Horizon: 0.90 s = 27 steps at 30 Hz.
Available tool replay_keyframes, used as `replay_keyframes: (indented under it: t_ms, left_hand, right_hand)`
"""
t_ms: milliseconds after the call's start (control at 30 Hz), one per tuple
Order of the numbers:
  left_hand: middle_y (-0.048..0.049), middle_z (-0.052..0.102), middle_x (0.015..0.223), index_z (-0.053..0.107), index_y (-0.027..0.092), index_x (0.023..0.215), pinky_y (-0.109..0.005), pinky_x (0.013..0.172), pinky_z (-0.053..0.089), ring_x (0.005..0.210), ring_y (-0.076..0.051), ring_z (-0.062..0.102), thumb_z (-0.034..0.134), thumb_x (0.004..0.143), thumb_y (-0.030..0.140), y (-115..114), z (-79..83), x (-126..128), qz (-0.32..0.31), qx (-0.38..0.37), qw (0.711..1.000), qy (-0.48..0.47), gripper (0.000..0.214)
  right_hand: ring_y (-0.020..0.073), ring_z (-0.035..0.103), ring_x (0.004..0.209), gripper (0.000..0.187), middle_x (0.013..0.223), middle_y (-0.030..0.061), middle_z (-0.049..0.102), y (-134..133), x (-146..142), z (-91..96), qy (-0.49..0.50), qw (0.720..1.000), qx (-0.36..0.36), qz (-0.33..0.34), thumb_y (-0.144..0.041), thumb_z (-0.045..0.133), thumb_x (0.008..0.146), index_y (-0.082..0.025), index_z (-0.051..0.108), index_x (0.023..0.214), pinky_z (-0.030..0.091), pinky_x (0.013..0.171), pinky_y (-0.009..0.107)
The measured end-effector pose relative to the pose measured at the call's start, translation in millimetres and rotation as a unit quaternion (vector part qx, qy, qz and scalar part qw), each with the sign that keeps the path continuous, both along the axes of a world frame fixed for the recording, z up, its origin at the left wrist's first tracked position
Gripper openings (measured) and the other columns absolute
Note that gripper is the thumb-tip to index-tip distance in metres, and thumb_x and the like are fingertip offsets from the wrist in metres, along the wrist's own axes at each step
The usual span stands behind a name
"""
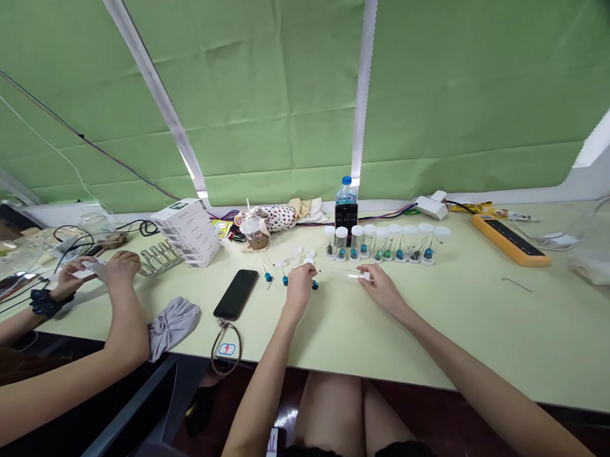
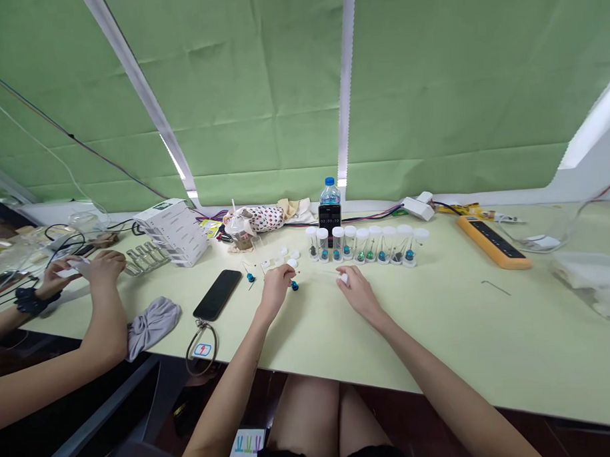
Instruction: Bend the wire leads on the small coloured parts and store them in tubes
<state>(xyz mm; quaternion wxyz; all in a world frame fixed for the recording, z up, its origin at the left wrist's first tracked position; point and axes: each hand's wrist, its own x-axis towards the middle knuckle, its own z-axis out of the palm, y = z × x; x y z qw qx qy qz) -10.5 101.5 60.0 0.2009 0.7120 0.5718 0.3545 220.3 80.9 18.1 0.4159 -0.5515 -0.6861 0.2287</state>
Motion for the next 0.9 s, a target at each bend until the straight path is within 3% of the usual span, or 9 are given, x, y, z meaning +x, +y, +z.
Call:
replay_keyframes:
  t_ms: [100, 167, 267, 400, 533, 700, 900]
  left_hand:
    - [-0.0045, 0.065, 0.072, 0.063, 0.019, 0.085, -0.026, 0.064, 0.037, 0.066, -0.018, 0.059, 0.044, 0.079, 0.011, 6, -1.8, 3, -0.002, -0.004, 1.000, 0.028, 0.022]
    - [-0.0054, 0.067, 0.076, 0.061, 0.020, 0.094, -0.027, 0.067, 0.037, 0.070, -0.019, 0.059, 0.045, 0.079, 0.010, 7, -3.7, 6, -0.003, -0.002, 0.999, 0.044, 0.024]
    - [-0.0059, 0.068, 0.079, 0.057, 0.021, 0.105, -0.028, 0.072, 0.038, 0.075, -0.020, 0.060, 0.048, 0.078, 0.010, 5, -7.0, 8, -0.001, -0.004, 1.000, 0.031, 0.030]
    - [-0.0052, 0.067, 0.080, 0.054, 0.021, 0.112, -0.028, 0.073, 0.039, 0.076, -0.020, 0.060, 0.050, 0.077, 0.010, 1, -12.7, 7, 0.007, -0.019, 1.000, 0.003, 0.037]
    - [-0.0055, 0.066, 0.078, 0.059, 0.020, 0.100, -0.027, 0.070, 0.039, 0.074, -0.020, 0.060, 0.047, 0.076, 0.008, 0, -18.3, 3, 0.002, -0.012, 1.000, 0.016, 0.029]
    - [-0.0059, 0.067, 0.079, 0.061, 0.019, 0.092, -0.028, 0.069, 0.039, 0.074, -0.020, 0.060, 0.046, 0.076, 0.006, -4, -20.4, -7, -0.002, 0.002, 0.999, 0.040, 0.025]
    - [-0.0051, 0.067, 0.082, 0.062, 0.019, 0.092, -0.028, 0.071, 0.041, 0.076, -0.018, 0.061, 0.046, 0.074, 0.004, -6, -25.3, -10, -0.009, -0.010, 1.000, 0.004, 0.028]
  right_hand:
    - [0.0223, 0.054, 0.097, 0.026, 0.104, 0.0088, 0.058, -7, 9, -2.1, -0.180, 0.984, 0.013, -0.010, -0.028, 0.039, 0.089, -0.019, 0.056, 0.107, 0.042, 0.085, 0.037]
    - [0.0257, 0.051, 0.099, 0.021, 0.100, 0.0103, 0.060, -9, 6, 0.5, -0.279, 0.960, 0.031, -0.006, -0.029, 0.044, 0.089, -0.019, 0.059, 0.100, 0.039, 0.084, 0.039]
    - [0.0287, 0.049, 0.100, 0.014, 0.095, 0.0127, 0.062, -4, -5, 7.4, -0.365, 0.930, 0.047, -0.018, -0.029, 0.052, 0.086, -0.018, 0.059, 0.091, 0.038, 0.082, 0.038]
    - [0.0260, 0.055, 0.094, 0.021, 0.100, 0.0138, 0.061, 16, -23, 18.1, -0.309, 0.949, 0.008, -0.054, -0.031, 0.049, 0.088, -0.016, 0.054, 0.102, 0.038, 0.077, 0.033]
    - [0.0230, 0.059, 0.092, 0.022, 0.099, 0.0095, 0.063, 39, -47, 20.5, -0.207, 0.978, -0.021, -0.001, -0.028, 0.049, 0.088, -0.016, 0.051, 0.106, 0.039, 0.078, 0.030]
    - [0.0189, 0.061, 0.088, 0.025, 0.100, 0.0098, 0.064, 63, -84, 12.6, -0.189, 0.981, -0.030, -0.001, -0.025, 0.048, 0.089, -0.014, 0.049, 0.111, 0.040, 0.078, 0.027]
    - [0.0235, 0.061, 0.090, 0.024, 0.094, 0.0158, 0.066, 80, -112, 16.5, -0.205, 0.976, -0.057, -0.039, -0.028, 0.047, 0.091, -0.010, 0.053, 0.104, 0.039, 0.076, 0.029]
